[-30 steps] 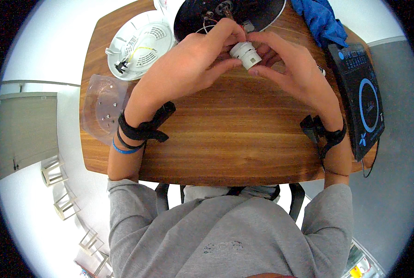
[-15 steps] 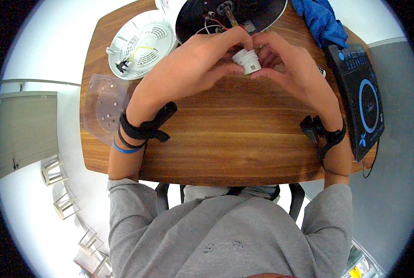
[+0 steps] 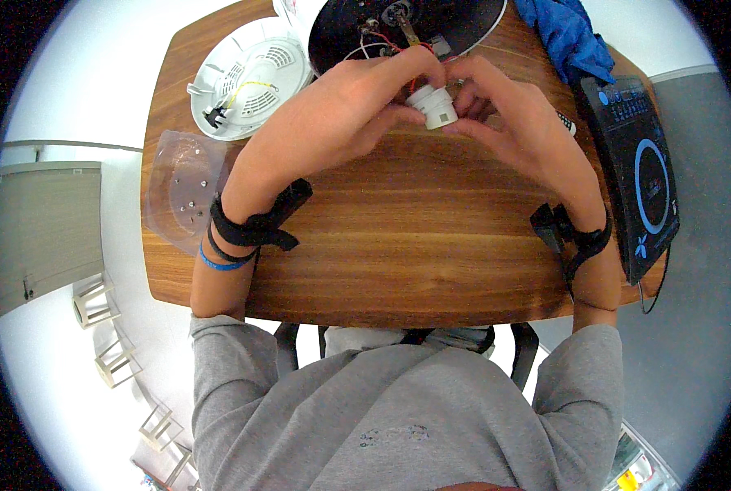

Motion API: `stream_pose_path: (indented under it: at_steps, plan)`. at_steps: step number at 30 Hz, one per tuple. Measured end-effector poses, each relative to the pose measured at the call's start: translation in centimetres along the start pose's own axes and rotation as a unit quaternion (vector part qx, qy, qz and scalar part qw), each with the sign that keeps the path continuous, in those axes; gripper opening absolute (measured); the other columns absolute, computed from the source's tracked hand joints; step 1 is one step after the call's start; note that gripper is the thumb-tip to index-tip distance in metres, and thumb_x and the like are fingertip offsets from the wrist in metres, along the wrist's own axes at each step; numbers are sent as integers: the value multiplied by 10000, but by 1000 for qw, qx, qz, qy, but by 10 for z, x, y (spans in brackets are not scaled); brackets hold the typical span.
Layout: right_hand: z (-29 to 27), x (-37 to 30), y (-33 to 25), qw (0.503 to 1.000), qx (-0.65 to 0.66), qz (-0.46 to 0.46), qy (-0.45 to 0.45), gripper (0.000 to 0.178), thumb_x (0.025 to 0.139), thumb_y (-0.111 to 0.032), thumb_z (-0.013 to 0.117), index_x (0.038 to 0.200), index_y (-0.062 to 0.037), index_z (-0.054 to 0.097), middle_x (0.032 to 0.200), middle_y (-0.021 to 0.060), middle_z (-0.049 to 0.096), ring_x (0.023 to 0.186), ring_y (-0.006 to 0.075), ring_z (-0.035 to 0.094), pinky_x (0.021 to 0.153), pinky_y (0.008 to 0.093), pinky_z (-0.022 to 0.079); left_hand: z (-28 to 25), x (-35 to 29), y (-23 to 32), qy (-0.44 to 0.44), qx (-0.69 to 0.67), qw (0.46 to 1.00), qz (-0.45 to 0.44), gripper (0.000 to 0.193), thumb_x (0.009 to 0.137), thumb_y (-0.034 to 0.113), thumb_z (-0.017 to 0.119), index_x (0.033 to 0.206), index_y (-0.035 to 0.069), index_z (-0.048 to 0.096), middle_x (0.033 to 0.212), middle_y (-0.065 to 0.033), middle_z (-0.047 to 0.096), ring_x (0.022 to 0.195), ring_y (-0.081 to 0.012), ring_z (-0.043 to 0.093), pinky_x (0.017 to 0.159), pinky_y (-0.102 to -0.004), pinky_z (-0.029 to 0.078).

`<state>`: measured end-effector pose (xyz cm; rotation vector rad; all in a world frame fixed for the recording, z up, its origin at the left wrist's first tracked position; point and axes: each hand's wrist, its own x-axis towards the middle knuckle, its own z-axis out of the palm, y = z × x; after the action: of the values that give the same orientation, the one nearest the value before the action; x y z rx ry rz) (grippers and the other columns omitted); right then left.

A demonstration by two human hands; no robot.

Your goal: The person assembles a white rice cooker by connecting internal wires, securing a base plate with a screwdriver, and snapping the main body onto the base. The person handles the cooker body, base plate, wires, and a screwdriver.

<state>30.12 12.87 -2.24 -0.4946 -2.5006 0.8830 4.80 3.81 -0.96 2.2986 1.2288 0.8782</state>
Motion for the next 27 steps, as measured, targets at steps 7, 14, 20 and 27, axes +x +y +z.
stream_pose_path:
  at_steps: [7, 14, 20, 27]
  plan:
    - [4, 0, -5, 999, 22, -5, 29, 488, 949, -183, 839, 1342, -51, 581, 1117, 186, 762, 1029, 400, 766, 874, 470, 621, 2, 0, -1, 22, -12, 999, 23, 368, 984, 104, 795, 1277, 63, 577, 1146, -133, 733, 1007, -295, 790, 852, -407, 638]
    - [3, 0, 1, 999, -17, -18, 20, 447, 950, -211, 842, 1267, -31, 583, 1140, 200, 760, 1071, 412, 766, 897, 471, 619, 3, -1, -2, 10, -18, 1000, 8, 378, 980, 100, 802, 1280, 61, 576, 1139, -123, 731, 1016, -283, 789, 863, -403, 642]
    - [0, 0, -7, 1000, 21, 20, 11, 497, 918, -95, 868, 1308, -31, 567, 1159, 125, 765, 1056, 266, 785, 932, 385, 632, 1, 0, -2, 6, -11, 1000, 25, 390, 955, 74, 812, 1277, 53, 593, 1191, -110, 707, 1028, -280, 779, 899, -391, 639]
    - [2, 0, -5, 999, 26, 3, 22, 541, 917, -121, 872, 1348, -39, 557, 1158, 138, 763, 1043, 281, 787, 905, 395, 635, 0, 2, 3, 9, -14, 1000, 23, 373, 963, 69, 802, 1274, 51, 597, 1188, -122, 716, 1066, -294, 775, 921, -394, 637]
